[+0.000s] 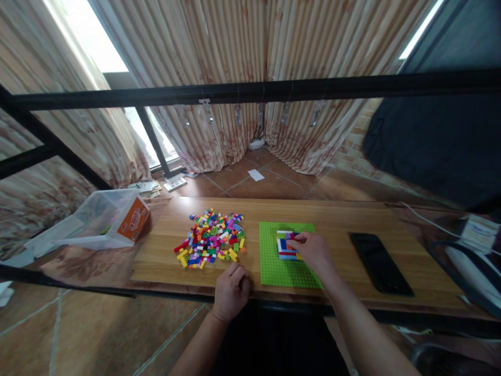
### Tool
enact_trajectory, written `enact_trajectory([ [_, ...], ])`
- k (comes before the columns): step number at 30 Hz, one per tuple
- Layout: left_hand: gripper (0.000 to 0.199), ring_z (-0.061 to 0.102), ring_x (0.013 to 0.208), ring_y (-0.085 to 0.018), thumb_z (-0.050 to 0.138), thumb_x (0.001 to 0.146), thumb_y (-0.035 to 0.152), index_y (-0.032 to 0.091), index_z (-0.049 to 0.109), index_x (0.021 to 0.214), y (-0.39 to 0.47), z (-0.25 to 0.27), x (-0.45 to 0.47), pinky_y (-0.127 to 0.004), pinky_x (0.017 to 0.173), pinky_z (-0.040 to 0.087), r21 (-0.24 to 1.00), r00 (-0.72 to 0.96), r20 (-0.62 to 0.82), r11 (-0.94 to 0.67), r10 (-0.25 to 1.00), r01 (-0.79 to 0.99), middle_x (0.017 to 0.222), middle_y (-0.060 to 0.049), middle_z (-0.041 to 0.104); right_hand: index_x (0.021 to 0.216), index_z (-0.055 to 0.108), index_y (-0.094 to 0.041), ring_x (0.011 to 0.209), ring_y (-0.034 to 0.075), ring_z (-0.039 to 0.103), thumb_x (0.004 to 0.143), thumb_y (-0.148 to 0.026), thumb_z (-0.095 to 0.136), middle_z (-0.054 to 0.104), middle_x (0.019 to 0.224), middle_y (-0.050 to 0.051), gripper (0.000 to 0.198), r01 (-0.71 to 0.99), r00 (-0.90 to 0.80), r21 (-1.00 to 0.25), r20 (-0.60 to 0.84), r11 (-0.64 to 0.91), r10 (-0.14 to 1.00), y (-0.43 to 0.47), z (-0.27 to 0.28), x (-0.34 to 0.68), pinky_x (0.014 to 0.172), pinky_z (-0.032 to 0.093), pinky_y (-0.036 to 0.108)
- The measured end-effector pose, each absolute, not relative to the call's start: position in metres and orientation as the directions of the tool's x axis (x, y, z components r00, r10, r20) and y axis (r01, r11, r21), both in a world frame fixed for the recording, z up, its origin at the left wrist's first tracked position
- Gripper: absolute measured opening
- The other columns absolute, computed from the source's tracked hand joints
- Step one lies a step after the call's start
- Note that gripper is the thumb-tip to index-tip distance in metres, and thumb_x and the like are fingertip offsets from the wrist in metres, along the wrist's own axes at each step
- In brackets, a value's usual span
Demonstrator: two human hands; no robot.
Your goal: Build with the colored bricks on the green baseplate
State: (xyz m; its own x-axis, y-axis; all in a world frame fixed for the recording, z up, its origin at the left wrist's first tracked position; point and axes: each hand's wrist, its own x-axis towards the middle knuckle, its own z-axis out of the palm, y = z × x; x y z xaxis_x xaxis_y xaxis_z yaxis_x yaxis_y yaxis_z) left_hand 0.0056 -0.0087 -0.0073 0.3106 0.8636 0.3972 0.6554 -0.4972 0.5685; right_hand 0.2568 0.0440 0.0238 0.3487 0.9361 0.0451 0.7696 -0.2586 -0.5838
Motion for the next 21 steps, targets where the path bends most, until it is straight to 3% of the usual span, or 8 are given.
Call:
enact_trajectory([
  [8, 0.017, 0.055, 0.072, -0.013, 0.042, 0.08, 0.009, 0.02, 0.051, 0.072, -0.008, -0.01, 0.005, -0.023, 0.065, 0.044, 0.549, 0.316, 0.393, -0.496, 0.863, 0.673, 0.077, -0.003, 0.055, 0.073, 0.071, -0.018, 0.068, 0.019, 0.064, 0.071, -0.04, 0.069, 0.071, 0.074, 0.006, 0.022, 0.786, 0.35, -0.546, 0.007, -0.289, 0.937, 0.045, 0.026, 0.254, 0.062, 0.041, 0.029],
  [21, 0.016, 0.056, 0.072, -0.014, 0.043, 0.079, 0.008, 0.02, 0.052, 0.072, -0.007, -0.01, 0.006, -0.023, 0.066, 0.046, 0.564, 0.295, 0.401, -0.488, 0.867, 0.666, 0.076, -0.003, 0.055, 0.064, 0.066, -0.019, 0.064, 0.017, 0.062, 0.067, -0.036, 0.071, 0.069, 0.067, 0.002, 0.018, 0.828, 0.238, -0.525, 0.01, -0.197, 0.971, 0.059, 0.027, 0.259, 0.057, 0.04, 0.026],
])
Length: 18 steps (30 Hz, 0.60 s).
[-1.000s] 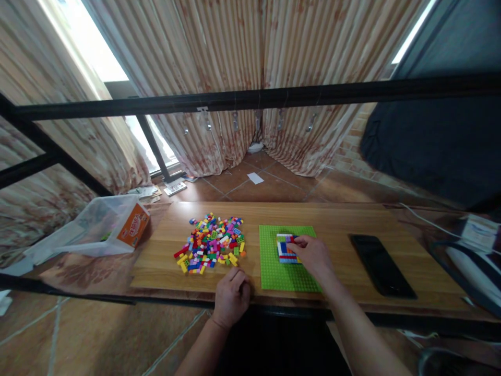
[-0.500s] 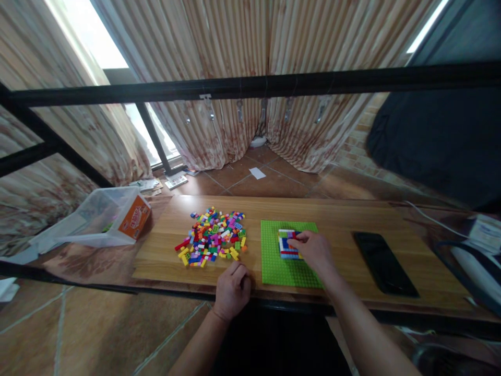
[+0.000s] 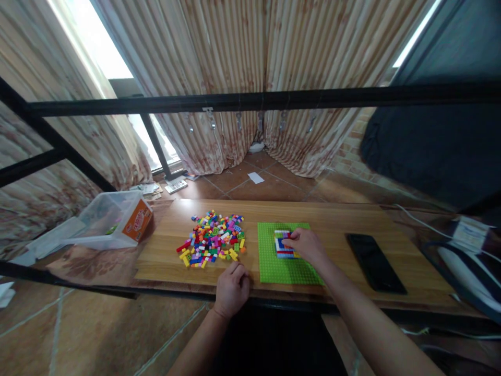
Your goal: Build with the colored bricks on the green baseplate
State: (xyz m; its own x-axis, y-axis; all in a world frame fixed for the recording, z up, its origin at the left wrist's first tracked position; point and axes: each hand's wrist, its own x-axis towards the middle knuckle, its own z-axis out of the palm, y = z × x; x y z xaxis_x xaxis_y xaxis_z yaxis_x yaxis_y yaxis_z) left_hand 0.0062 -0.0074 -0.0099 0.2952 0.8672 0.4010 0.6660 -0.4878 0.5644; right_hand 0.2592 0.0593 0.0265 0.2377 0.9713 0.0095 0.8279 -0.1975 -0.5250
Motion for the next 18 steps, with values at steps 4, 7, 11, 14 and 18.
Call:
enact_trajectory([
  [4, 0.016, 0.055, 0.068, -0.013, 0.044, 0.077, 0.007, 0.02, 0.051, 0.071, -0.008, -0.01, 0.006, -0.023, 0.063, 0.044, 0.576, 0.278, 0.414, -0.485, 0.867, 0.658, 0.074, -0.002, 0.054, 0.07, 0.069, -0.018, 0.063, 0.018, 0.064, 0.075, -0.044, 0.062, 0.07, 0.068, 0.005, 0.027, 0.768, 0.257, -0.616, 0.046, -0.175, 0.965, 0.054, 0.033, 0.267, 0.058, 0.042, 0.027],
  [7, 0.016, 0.054, 0.067, -0.013, 0.044, 0.077, 0.006, 0.02, 0.051, 0.072, -0.008, -0.012, 0.006, -0.023, 0.062, 0.043, 0.584, 0.269, 0.417, -0.483, 0.868, 0.653, 0.075, -0.002, 0.054, 0.074, 0.069, -0.016, 0.059, 0.018, 0.063, 0.084, -0.045, 0.047, 0.07, 0.066, 0.006, 0.037, 0.694, 0.348, -0.692, 0.083, -0.197, 0.934, 0.045, 0.043, 0.276, 0.056, 0.042, 0.028],
  [11, 0.015, 0.054, 0.067, -0.012, 0.044, 0.077, 0.006, 0.02, 0.05, 0.072, -0.008, -0.015, 0.006, -0.023, 0.061, 0.042, 0.579, 0.269, 0.424, -0.488, 0.865, 0.654, 0.073, -0.002, 0.053, 0.076, 0.068, -0.017, 0.055, 0.017, 0.06, 0.084, -0.047, 0.044, 0.069, 0.067, 0.007, 0.04, 0.62, 0.374, -0.77, 0.119, -0.153, 0.92, 0.034, 0.051, 0.275, 0.056, 0.042, 0.028],
  [14, 0.014, 0.053, 0.066, -0.012, 0.046, 0.075, 0.007, 0.02, 0.05, 0.072, -0.009, -0.017, 0.006, -0.022, 0.059, 0.041, 0.573, 0.274, 0.418, -0.486, 0.866, 0.66, 0.074, -0.001, 0.053, 0.083, 0.068, -0.016, 0.06, 0.018, 0.062, 0.082, -0.048, 0.047, 0.07, 0.07, 0.007, 0.038, 0.568, 0.299, -0.819, 0.12, -0.076, 0.947, 0.029, 0.047, 0.254, 0.059, 0.045, 0.029],
  [18, 0.013, 0.052, 0.067, -0.012, 0.047, 0.074, 0.007, 0.02, 0.05, 0.073, -0.011, -0.018, 0.006, -0.023, 0.059, 0.041, 0.575, 0.286, 0.418, -0.495, 0.862, 0.651, 0.076, -0.002, 0.054, 0.088, 0.068, -0.019, 0.08, 0.02, 0.065, 0.084, -0.041, 0.048, 0.072, 0.087, 0.006, 0.03, 0.573, 0.051, -0.815, 0.141, 0.087, 0.989, 0.025, 0.035, 0.206, 0.073, 0.049, 0.032],
])
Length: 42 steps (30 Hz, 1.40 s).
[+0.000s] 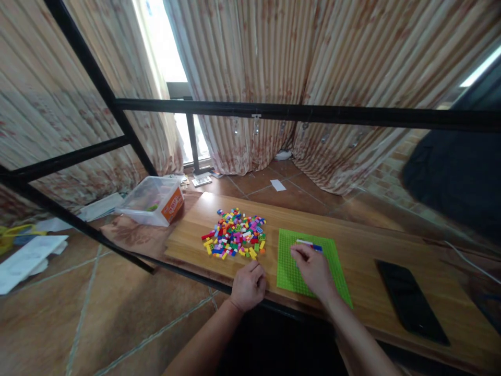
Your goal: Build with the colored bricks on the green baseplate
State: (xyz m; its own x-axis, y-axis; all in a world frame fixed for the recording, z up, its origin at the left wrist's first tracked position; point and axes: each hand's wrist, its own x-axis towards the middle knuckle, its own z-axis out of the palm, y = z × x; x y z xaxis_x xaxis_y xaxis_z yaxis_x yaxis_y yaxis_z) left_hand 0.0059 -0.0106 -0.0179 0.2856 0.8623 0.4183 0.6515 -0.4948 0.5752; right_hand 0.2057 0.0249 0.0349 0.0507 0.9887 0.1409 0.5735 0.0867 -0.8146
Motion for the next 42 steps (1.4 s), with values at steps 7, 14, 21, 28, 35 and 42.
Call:
enact_trajectory([
  [7, 0.012, 0.048, 0.062, -0.012, 0.046, 0.074, 0.009, 0.02, 0.048, 0.069, -0.012, -0.02, 0.007, -0.024, 0.055, 0.037, 0.546, 0.297, 0.479, -0.545, 0.826, 0.636, 0.071, -0.002, 0.051, 0.098, 0.068, -0.02, 0.087, 0.018, 0.061, 0.085, -0.02, 0.048, 0.066, 0.097, 0.005, 0.024, 0.708, -0.218, -0.659, 0.138, 0.254, 0.966, 0.037, 0.025, 0.141, 0.081, 0.046, 0.031],
  [14, 0.012, 0.049, 0.065, -0.013, 0.046, 0.074, 0.01, 0.02, 0.047, 0.068, -0.012, -0.02, 0.007, -0.024, 0.057, 0.039, 0.577, 0.301, 0.497, -0.57, 0.813, 0.586, 0.072, -0.002, 0.051, 0.106, 0.067, -0.024, 0.102, 0.019, 0.056, 0.084, -0.018, 0.054, 0.061, 0.111, 0.005, 0.027, 0.779, -0.337, -0.524, 0.114, 0.345, 0.934, 0.059, 0.019, 0.13, 0.089, 0.042, 0.031],
  [21, 0.012, 0.048, 0.063, -0.013, 0.045, 0.072, 0.008, 0.02, 0.046, 0.068, -0.011, -0.021, 0.006, -0.024, 0.057, 0.038, 0.575, 0.295, 0.51, -0.575, 0.808, 0.582, 0.07, -0.002, 0.05, 0.107, 0.067, -0.022, 0.104, 0.021, 0.055, 0.086, -0.017, 0.054, 0.064, 0.107, 0.005, 0.025, 0.737, -0.354, -0.556, 0.167, 0.384, 0.92, 0.055, 0.017, 0.125, 0.091, 0.042, 0.034],
  [28, 0.014, 0.049, 0.064, -0.013, 0.044, 0.074, 0.007, 0.02, 0.047, 0.071, -0.011, -0.027, 0.005, -0.024, 0.057, 0.037, 0.532, 0.311, 0.503, -0.573, 0.806, 0.624, 0.071, -0.002, 0.05, 0.113, 0.063, -0.025, 0.094, 0.018, 0.06, 0.085, -0.018, 0.052, 0.065, 0.106, 0.004, 0.031, 0.597, -0.177, -0.718, 0.317, 0.358, 0.932, 0.046, 0.022, 0.138, 0.085, 0.047, 0.033],
  [35, 0.015, 0.053, 0.07, -0.014, 0.043, 0.078, 0.007, 0.02, 0.048, 0.072, -0.011, -0.024, 0.003, -0.023, 0.062, 0.043, 0.524, 0.326, 0.474, -0.56, 0.818, 0.642, 0.075, -0.004, 0.054, 0.108, 0.065, -0.02, 0.095, 0.022, 0.06, 0.085, -0.03, 0.049, 0.065, 0.106, 0.009, 0.03, 0.643, 0.117, -0.735, 0.372, 0.215, 0.921, 0.035, 0.021, 0.223, 0.085, 0.048, 0.039],
  [42, 0.016, 0.054, 0.072, -0.014, 0.043, 0.079, 0.007, 0.019, 0.05, 0.073, -0.01, -0.02, 0.004, -0.023, 0.064, 0.045, 0.517, 0.319, 0.464, -0.545, 0.826, 0.66, 0.076, -0.004, 0.055, 0.104, 0.068, -0.02, 0.102, 0.024, 0.059, 0.081, -0.029, 0.051, 0.067, 0.107, 0.01, 0.03, 0.754, 0.118, -0.647, 0.307, 0.116, 0.944, 0.055, 0.007, 0.295, 0.094, 0.043, 0.045],
])
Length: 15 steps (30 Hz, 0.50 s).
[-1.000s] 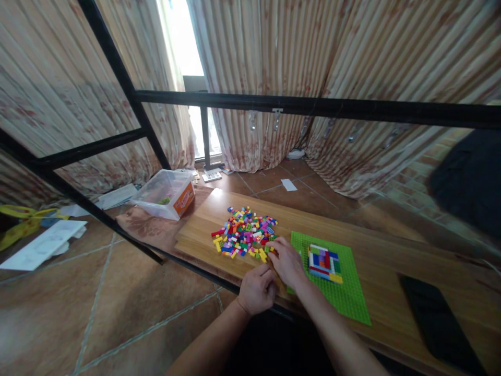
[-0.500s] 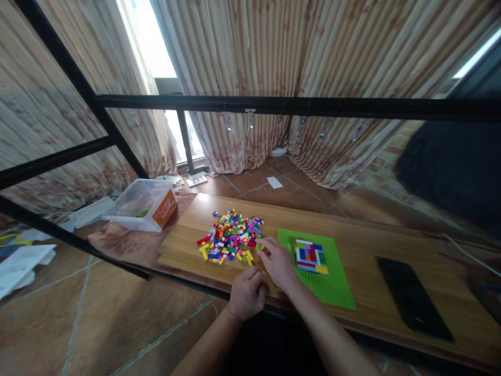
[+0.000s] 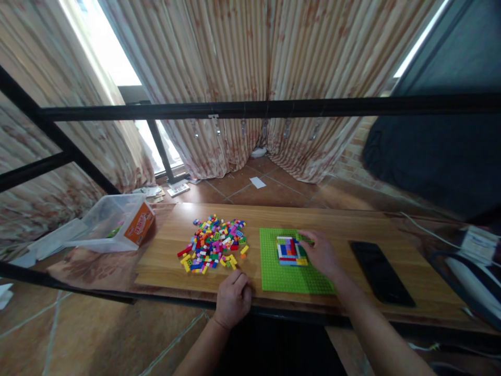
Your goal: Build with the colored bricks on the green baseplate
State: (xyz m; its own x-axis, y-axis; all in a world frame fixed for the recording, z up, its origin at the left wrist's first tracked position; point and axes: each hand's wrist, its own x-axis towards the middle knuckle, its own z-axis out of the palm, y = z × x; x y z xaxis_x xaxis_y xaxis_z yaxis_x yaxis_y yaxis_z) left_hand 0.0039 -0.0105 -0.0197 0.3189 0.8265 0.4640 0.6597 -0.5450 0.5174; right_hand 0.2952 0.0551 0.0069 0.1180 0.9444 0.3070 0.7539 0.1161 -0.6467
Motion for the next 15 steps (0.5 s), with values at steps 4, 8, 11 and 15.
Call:
enact_trajectory([
  [4, 0.017, 0.055, 0.072, -0.014, 0.042, 0.079, 0.006, 0.019, 0.051, 0.072, -0.0092, -0.0178, 0.0045, -0.024, 0.064, 0.046, 0.514, 0.311, 0.463, -0.538, 0.83, 0.668, 0.077, -0.004, 0.056, 0.103, 0.069, -0.022, 0.105, 0.023, 0.057, 0.08, -0.023, 0.052, 0.067, 0.108, 0.008, 0.028, 0.758, 0.018, -0.631, 0.277, 0.168, 0.961, 0.0606, 0.0031, 0.2958, 0.096, 0.042, 0.044],
  [8, 0.018, 0.056, 0.073, -0.014, 0.041, 0.08, 0.006, 0.019, 0.052, 0.073, -0.0089, -0.0165, 0.0043, -0.024, 0.066, 0.047, 0.507, 0.324, 0.467, -0.549, 0.823, 0.665, 0.079, -0.004, 0.057, 0.102, 0.07, -0.024, 0.105, 0.022, 0.058, 0.078, -0.02, 0.055, 0.068, 0.108, 0.006, 0.028, 0.723, -0.006, -0.666, 0.256, 0.181, 0.967, 0.0588, 0.0017, 0.2953, 0.096, 0.042, 0.042],
  [11, 0.017, 0.056, 0.074, -0.014, 0.042, 0.081, 0.008, 0.019, 0.052, 0.074, -0.0087, -0.0156, 0.0039, -0.024, 0.066, 0.047, 0.498, 0.335, 0.471, -0.56, 0.816, 0.662, 0.079, -0.004, 0.057, 0.103, 0.07, -0.024, 0.105, 0.022, 0.059, 0.078, -0.023, 0.057, 0.068, 0.108, 0.006, 0.028, 0.684, 0.004, -0.709, 0.242, 0.174, 0.97, 0.0567, 0.0017, 0.2968, 0.095, 0.043, 0.042],
  [15, 0.017, 0.056, 0.073, -0.014, 0.042, 0.082, 0.008, 0.019, 0.052, 0.074, -0.0087, -0.0152, 0.0044, -0.024, 0.066, 0.048, 0.495, 0.336, 0.466, -0.556, 0.819, 0.668, 0.079, -0.004, 0.057, 0.103, 0.07, -0.024, 0.105, 0.022, 0.06, 0.081, -0.034, 0.056, 0.069, 0.109, 0.006, 0.028, 0.612, 0.044, -0.777, 0.216, 0.145, 0.975, 0.0564, 0.0013, 0.2979, 0.096, 0.044, 0.041],
])
